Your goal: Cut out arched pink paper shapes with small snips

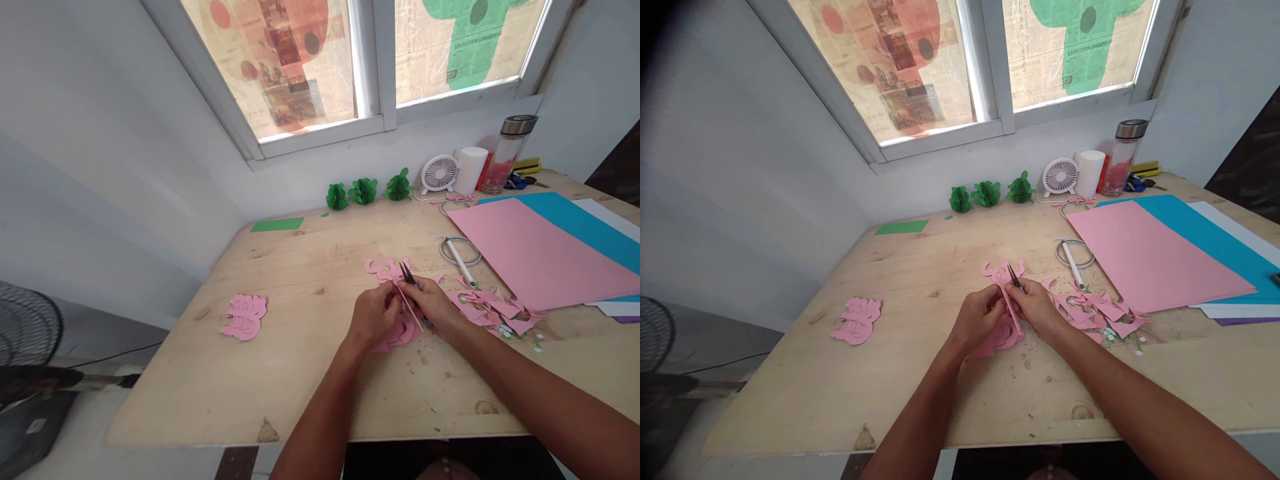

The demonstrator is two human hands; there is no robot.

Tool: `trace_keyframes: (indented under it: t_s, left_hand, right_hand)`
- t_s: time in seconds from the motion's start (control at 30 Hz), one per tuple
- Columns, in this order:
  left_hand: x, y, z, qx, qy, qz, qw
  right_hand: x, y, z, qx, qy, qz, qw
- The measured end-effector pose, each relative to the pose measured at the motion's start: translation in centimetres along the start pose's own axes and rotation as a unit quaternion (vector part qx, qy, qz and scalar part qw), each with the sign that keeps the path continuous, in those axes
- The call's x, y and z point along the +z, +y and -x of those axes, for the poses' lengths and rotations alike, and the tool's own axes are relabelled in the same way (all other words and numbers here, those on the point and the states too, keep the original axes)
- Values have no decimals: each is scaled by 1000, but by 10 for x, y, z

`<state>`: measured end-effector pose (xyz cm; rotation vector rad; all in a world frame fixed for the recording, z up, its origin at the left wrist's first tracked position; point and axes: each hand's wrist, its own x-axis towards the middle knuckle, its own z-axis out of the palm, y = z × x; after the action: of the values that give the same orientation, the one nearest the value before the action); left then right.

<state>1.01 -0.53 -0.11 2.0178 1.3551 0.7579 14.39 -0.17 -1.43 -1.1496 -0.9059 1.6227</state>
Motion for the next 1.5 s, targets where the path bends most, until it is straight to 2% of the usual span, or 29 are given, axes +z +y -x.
trace_keyframes:
  t_s: [0.6, 1.07, 1.37, 1.5]
  left_hand:
    - [0, 1, 0, 10, 10, 6, 1000]
    - [2, -2, -1, 7, 18, 12, 1000]
    - [5, -9, -2, 25, 42, 44, 998]
    - [6, -12, -3, 12, 53, 95, 994]
  right_hand:
    - [-1, 4, -2, -7, 15, 2, 1000]
    - [-2, 8, -5, -29, 4, 11, 1000]
    - [-4, 11, -6, -63, 35, 10, 997]
    - [-5, 12, -7, -81, 51, 20, 995]
